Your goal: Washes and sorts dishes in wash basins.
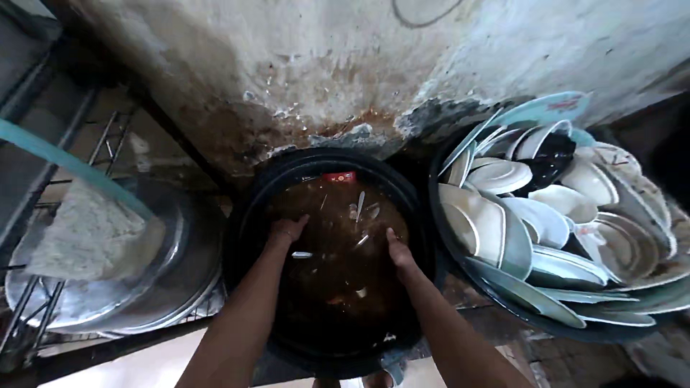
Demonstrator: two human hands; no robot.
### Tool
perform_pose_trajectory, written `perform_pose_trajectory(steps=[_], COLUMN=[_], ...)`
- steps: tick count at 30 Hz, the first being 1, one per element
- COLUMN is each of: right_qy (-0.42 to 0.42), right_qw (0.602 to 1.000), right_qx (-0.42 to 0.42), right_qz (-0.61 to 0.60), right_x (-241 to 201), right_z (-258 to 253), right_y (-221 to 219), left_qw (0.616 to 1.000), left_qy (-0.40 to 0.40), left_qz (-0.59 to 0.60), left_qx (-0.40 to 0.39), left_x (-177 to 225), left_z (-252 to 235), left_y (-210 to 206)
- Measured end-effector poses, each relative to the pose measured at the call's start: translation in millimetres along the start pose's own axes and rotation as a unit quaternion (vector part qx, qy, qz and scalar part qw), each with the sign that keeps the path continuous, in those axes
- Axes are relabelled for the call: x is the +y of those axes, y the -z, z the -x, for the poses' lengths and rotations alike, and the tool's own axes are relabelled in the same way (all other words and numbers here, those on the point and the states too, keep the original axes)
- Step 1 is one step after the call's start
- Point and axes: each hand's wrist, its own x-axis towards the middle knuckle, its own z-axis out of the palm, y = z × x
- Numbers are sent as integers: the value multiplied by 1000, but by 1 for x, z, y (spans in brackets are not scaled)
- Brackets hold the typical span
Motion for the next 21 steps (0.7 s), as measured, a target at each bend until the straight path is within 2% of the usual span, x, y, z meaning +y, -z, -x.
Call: perform_pose_trajectory(steps=[2,5,11,13,17,21], right_qy=[-9,-4,26,39,67,97], right_qw=[999,996,970,969,976,980], right_qx=[13,10,-135,-152,-172,-154], right_qz=[-45,-92,-202,-193,-111,-80], right_x=[-3,-5,-7,-8,-14,-34], right_z=[-12,-17,-8,-4,31,62], right_y=[-11,-27,-59,-65,-51,-47], left_qw=[997,989,985,981,975,975], left_qy=[-18,-33,-52,-73,-106,-121], left_qz=[80,146,81,61,89,114], left_qx=[7,-25,-144,-166,-176,-146], left_x=[11,18,36,33,15,9], left_z=[-13,-27,4,9,20,44], left_y=[-9,-29,-24,-28,-36,-30])
